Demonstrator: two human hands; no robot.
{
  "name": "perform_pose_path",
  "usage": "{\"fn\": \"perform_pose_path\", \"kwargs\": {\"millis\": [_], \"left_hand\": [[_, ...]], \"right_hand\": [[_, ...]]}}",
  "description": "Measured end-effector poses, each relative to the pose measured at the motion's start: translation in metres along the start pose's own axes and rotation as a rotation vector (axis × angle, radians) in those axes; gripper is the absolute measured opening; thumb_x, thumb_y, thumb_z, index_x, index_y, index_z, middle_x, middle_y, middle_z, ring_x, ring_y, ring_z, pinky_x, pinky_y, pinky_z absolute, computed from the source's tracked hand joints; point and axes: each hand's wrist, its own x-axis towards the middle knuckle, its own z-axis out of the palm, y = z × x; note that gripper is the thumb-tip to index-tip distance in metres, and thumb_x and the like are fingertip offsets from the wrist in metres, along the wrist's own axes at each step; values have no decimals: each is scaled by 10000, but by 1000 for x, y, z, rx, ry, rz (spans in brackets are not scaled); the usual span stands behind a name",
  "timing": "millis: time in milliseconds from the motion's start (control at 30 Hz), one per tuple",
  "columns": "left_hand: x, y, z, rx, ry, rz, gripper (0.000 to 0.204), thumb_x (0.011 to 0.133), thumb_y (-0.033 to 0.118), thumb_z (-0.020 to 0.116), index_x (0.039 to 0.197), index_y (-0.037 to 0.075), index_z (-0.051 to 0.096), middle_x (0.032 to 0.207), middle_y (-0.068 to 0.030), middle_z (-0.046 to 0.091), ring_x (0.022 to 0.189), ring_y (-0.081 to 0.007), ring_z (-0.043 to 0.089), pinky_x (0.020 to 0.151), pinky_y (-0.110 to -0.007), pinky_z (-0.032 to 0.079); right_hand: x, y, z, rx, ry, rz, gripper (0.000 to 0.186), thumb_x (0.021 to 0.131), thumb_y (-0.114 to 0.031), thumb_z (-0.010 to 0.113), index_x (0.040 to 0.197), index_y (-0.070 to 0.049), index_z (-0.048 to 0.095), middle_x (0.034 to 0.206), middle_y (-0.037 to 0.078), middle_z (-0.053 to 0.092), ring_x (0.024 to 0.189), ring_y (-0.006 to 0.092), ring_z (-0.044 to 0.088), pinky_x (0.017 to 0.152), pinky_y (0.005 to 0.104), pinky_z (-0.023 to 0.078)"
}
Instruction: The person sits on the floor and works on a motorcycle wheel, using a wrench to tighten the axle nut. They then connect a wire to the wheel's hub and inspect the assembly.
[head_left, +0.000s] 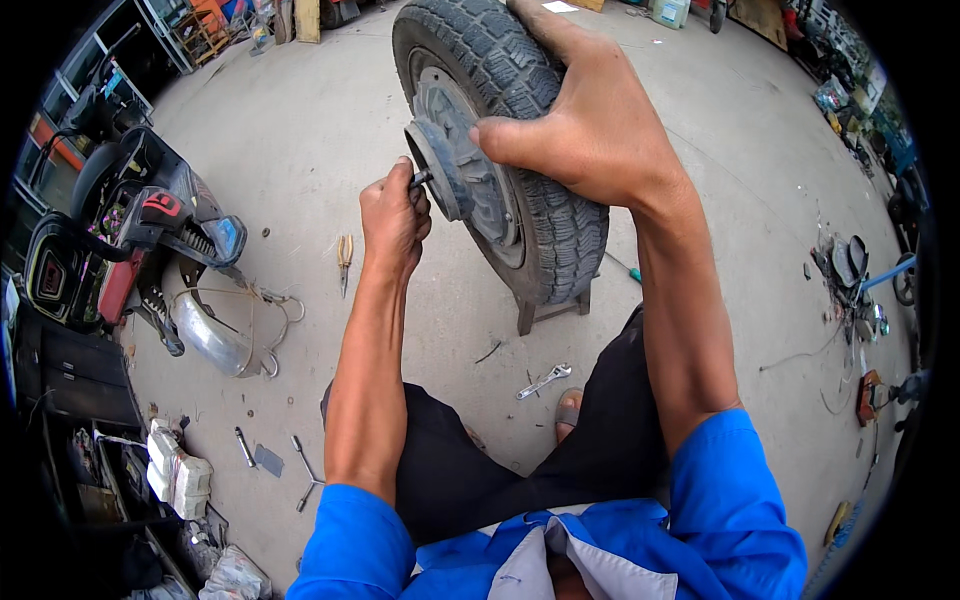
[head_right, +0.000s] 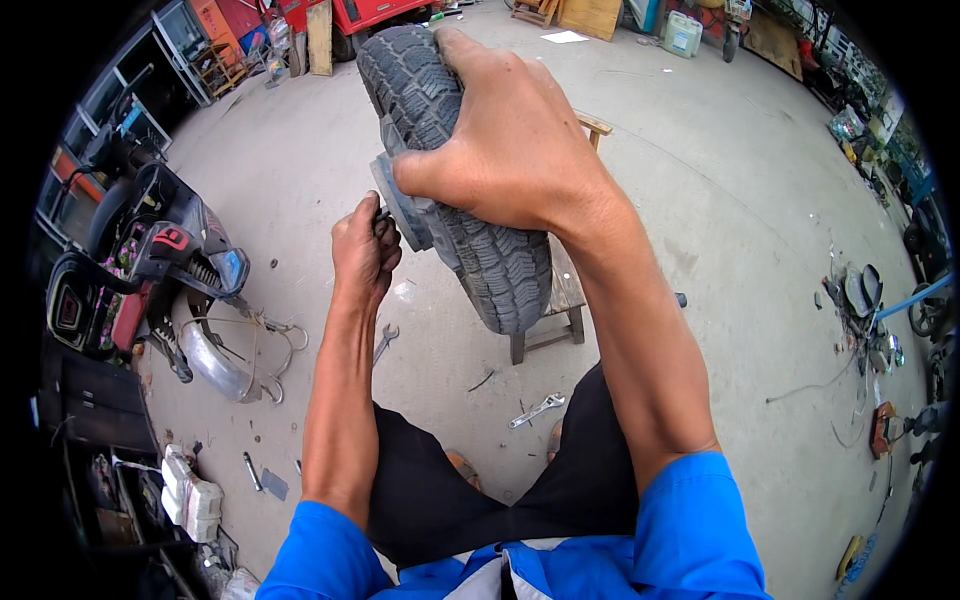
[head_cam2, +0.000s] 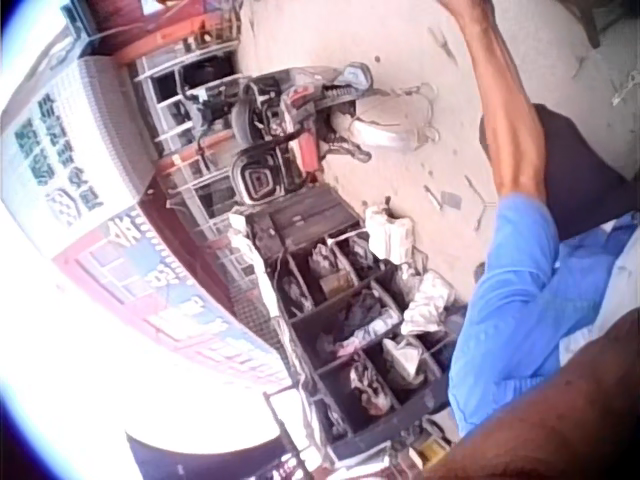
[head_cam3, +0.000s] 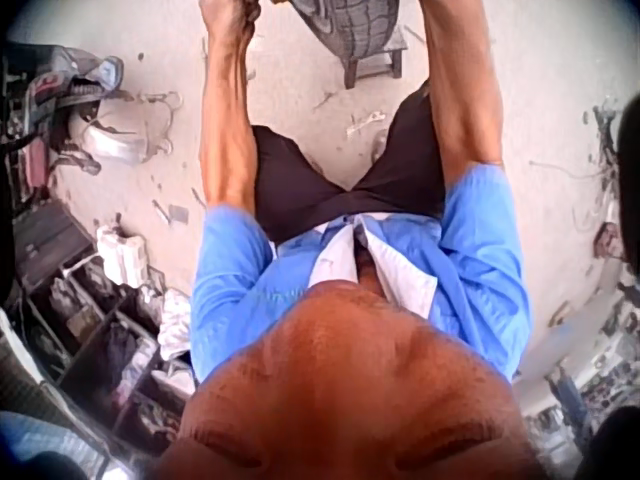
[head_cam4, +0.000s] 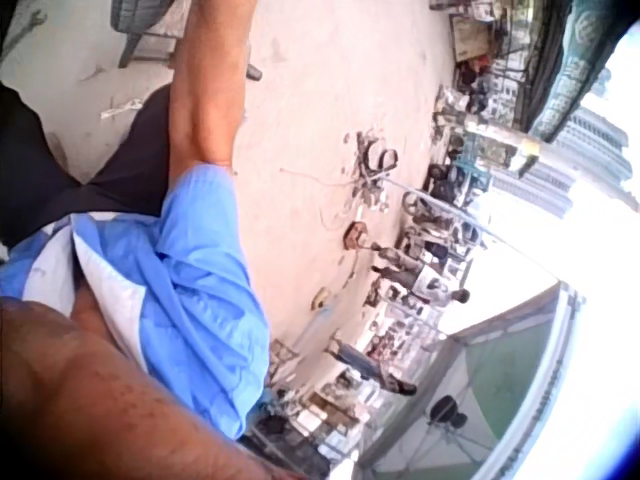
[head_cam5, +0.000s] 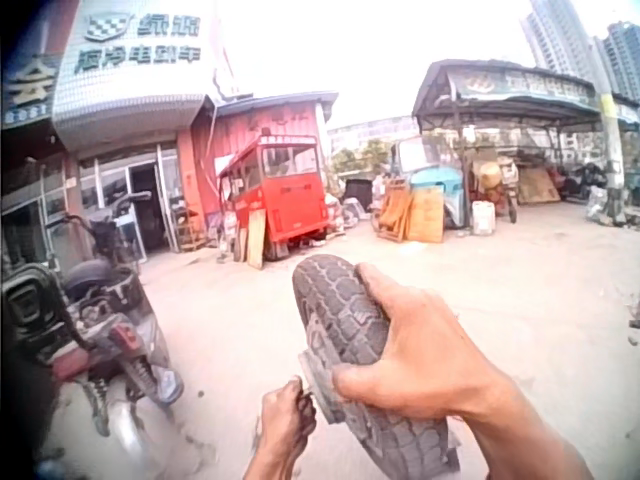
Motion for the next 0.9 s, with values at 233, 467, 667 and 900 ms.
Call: {"fn": "perform_pose_path", "kwargs": {"millis": [233, 467, 667, 900], "left_hand": [[-19, 61, -52, 310, 267, 221, 379, 984, 323, 575, 665, 160, 451, 525, 68, 370, 384, -50, 282, 364, -235, 210], [-16, 48, -160, 767, 427, 93, 365, 952, 282, 572, 633, 136, 474, 502, 58, 381, 361, -69, 296, 346, -280, 204], [-53, -11, -214, 882, 379, -272, 358, 941, 264, 574, 624, 134, 470, 499, 49, 384, 360, -86, 302, 347, -286, 208], [-93, -77, -266, 744, 493, -451, 316, 932, 227, 542, 635, 142, 479, 512, 39, 396, 373, -88, 289, 352, -288, 201]], "right_hand": [[-9, 20, 41, 515, -10, 68, 994, 578, -302, 805, 1376, 168, 446, 1203, 280, 648, 1090, 315, 658, 987, 343, 504], [-94, -10, 139, 727, 22, 417, 1110, 648, -205, 814, 1472, 206, 195, 1351, 334, 523, 1247, 351, 561, 1101, 348, 413], [-182, -37, 196, 644, -61, 603, 1090, 685, -156, 770, 1502, 174, 127, 1406, 391, 398, 1319, 470, 439, 1144, 452, 349], [-216, -62, 224, 608, -171, 594, 1075, 666, -117, 768, 1513, 131, 156, 1368, 362, 408, 1219, 494, 442, 1050, 506, 430]]}}
